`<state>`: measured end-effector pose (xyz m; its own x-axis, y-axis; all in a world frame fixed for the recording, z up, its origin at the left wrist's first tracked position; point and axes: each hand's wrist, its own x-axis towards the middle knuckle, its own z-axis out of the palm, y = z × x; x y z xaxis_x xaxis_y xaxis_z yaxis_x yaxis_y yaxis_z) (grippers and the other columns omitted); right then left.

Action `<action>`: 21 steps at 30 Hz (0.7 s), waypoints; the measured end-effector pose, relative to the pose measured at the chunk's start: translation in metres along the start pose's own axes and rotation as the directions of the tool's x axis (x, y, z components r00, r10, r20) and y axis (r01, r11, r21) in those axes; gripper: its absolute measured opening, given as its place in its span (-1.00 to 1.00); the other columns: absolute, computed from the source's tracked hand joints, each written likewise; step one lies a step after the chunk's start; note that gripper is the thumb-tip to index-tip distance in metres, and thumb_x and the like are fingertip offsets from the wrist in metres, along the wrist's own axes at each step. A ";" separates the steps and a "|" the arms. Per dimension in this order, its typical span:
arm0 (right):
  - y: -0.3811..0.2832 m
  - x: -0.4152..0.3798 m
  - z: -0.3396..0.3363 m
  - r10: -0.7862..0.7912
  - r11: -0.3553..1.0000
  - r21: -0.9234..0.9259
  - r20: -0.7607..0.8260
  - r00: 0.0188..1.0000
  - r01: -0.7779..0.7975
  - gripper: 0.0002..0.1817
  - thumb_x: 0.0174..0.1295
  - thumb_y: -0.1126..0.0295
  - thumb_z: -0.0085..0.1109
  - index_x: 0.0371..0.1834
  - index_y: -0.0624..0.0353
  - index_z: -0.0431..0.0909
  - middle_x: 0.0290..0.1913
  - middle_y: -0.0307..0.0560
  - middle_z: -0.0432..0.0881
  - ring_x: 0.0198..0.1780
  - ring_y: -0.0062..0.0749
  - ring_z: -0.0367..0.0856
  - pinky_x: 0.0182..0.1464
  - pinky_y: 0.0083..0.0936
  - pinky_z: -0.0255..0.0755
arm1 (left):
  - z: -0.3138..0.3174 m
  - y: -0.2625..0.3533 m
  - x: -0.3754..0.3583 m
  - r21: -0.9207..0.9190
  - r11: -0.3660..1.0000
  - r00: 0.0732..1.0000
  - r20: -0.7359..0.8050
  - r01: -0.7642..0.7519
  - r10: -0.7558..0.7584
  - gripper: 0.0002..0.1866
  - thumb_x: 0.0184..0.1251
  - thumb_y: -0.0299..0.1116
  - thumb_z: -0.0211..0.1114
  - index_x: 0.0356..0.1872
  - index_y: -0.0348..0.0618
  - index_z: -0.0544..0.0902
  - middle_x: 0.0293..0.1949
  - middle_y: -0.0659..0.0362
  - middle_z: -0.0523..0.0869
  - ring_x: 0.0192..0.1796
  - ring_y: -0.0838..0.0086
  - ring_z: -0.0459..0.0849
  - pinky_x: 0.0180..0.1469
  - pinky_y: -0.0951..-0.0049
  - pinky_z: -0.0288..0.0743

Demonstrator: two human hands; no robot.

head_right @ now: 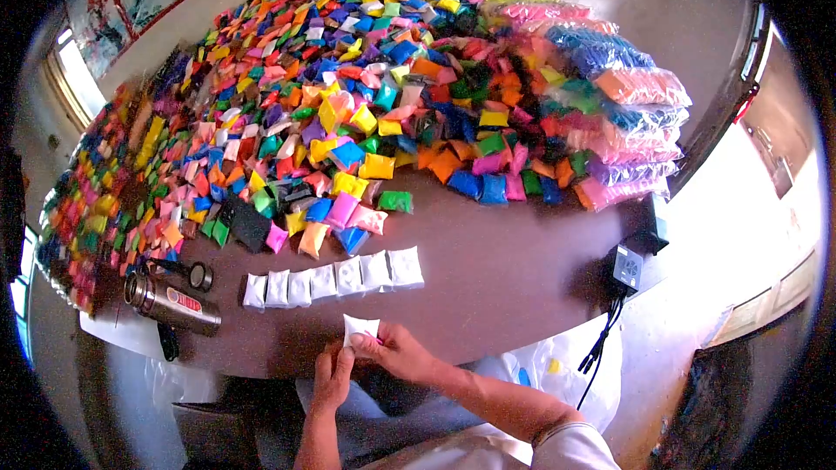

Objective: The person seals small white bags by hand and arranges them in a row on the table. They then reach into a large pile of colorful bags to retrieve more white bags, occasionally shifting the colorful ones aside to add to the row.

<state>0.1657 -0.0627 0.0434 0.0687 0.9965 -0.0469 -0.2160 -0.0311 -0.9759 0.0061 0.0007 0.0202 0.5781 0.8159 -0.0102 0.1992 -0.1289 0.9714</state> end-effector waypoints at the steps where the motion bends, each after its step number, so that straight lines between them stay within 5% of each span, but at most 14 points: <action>1: 0.011 0.001 -0.003 0.068 0.997 -0.033 -0.035 0.997 -0.069 -0.67 0.42 0.18 0.07 -0.15 0.30 0.53 -0.33 -0.33 0.54 -0.26 -0.72 0.41 -0.24 -0.62 0.39 | -0.001 -0.012 -0.001 0.047 0.999 1.000 -0.008 0.025 -0.025 -0.72 0.38 -0.28 0.07 -0.09 -0.27 0.58 -0.14 -0.06 0.62 -0.04 0.08 0.53 0.07 0.19 0.35; 2: 0.011 0.001 -0.003 0.061 0.997 -0.039 -0.036 0.997 -0.062 -0.67 0.42 0.18 0.07 -0.15 0.30 0.53 -0.33 -0.33 0.54 -0.26 -0.72 0.41 -0.24 -0.62 0.39 | 0.000 -0.012 0.001 0.045 0.999 1.000 -0.008 0.016 -0.016 -0.72 0.38 -0.28 0.07 -0.09 -0.27 0.58 -0.14 -0.06 0.62 -0.04 0.08 0.53 0.07 0.19 0.35; 4: 0.008 0.001 -0.002 0.037 0.998 -0.052 -0.093 0.995 -0.042 -0.67 0.41 0.19 0.07 -0.12 0.31 0.51 -0.32 -0.32 0.55 -0.26 -0.71 0.43 -0.22 -0.60 0.41 | 0.001 -0.012 0.006 0.125 0.965 0.972 0.002 -0.232 0.234 -0.75 0.34 -0.32 0.09 -0.10 -0.28 0.58 -0.14 -0.08 0.60 -0.06 0.02 0.53 0.05 0.19 0.35; 6: 0.012 0.001 -0.003 0.040 0.999 -0.028 -0.074 0.996 -0.042 -0.67 0.42 0.20 0.07 -0.11 0.32 0.51 -0.31 -0.31 0.56 -0.26 -0.71 0.44 -0.21 -0.61 0.41 | -0.002 -0.007 0.002 0.170 0.953 0.968 0.033 -0.250 0.248 -0.76 0.32 -0.36 0.10 -0.10 -0.28 0.57 -0.11 -0.11 0.59 -0.07 -0.01 0.52 0.03 0.17 0.35; 8: 0.018 0.002 -0.006 0.039 0.999 -0.008 -0.059 0.998 -0.040 -0.68 0.42 0.21 0.06 -0.11 0.33 0.51 -0.30 -0.30 0.57 -0.25 -0.70 0.45 -0.20 -0.61 0.41 | -0.003 0.005 0.000 0.250 0.964 0.991 0.116 -0.089 0.061 -0.76 0.32 -0.37 0.08 -0.10 -0.27 0.58 -0.08 -0.13 0.58 -0.07 -0.03 0.51 0.04 0.15 0.35; 12: 0.015 0.000 0.002 -0.002 0.999 0.032 -0.095 0.996 0.005 -0.66 0.43 0.20 0.04 -0.10 0.33 0.52 -0.30 -0.25 0.60 -0.27 -0.63 0.49 -0.22 -0.55 0.44 | 0.001 -0.012 0.003 0.269 0.919 0.956 0.026 -0.288 0.292 -0.76 0.33 -0.35 0.09 -0.10 -0.26 0.58 -0.08 -0.13 0.58 -0.10 -0.03 0.53 0.00 0.16 0.39; 14: 0.015 -0.001 0.003 -0.020 0.999 0.037 -0.157 0.987 0.026 -0.62 0.43 0.16 0.03 -0.09 0.34 0.52 -0.30 -0.21 0.62 -0.28 -0.59 0.50 -0.24 -0.51 0.45 | -0.003 -0.024 0.002 0.192 0.962 0.981 0.043 -0.192 0.187 -0.75 0.35 -0.32 0.09 -0.10 -0.26 0.58 -0.07 -0.13 0.57 -0.12 0.00 0.54 -0.05 0.20 0.42; 16: 0.015 0.001 -0.001 0.036 0.946 -0.314 -0.145 0.989 -0.080 -0.53 0.42 0.04 -0.01 -0.17 0.33 0.56 -0.40 -0.16 0.61 -0.35 -0.53 0.51 -0.29 -0.43 0.45 | -0.001 -0.026 -0.002 0.198 0.963 0.982 -0.004 -0.183 0.188 -0.75 0.36 -0.30 0.09 -0.12 -0.26 0.59 -0.12 -0.12 0.59 -0.14 0.01 0.56 -0.07 0.21 0.42; 21: 0.025 0.010 -0.004 0.049 0.936 -0.346 -0.036 0.998 -0.059 -0.49 0.41 -0.01 -0.03 -0.35 0.28 0.59 -0.55 -0.18 0.55 -0.45 -0.53 0.46 -0.34 -0.42 0.43 | -0.004 -0.012 -0.003 0.139 0.988 0.997 -0.028 -0.072 0.076 -0.76 0.39 -0.29 0.08 -0.23 -0.26 0.62 -0.31 -0.05 0.64 -0.21 0.05 0.60 -0.10 0.19 0.45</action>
<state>0.1645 -0.0538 0.0176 0.0934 0.9903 -0.1027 0.1309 -0.1145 -0.9848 -0.0012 0.0023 0.0099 0.5695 0.8189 0.0707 0.2650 -0.2643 0.9273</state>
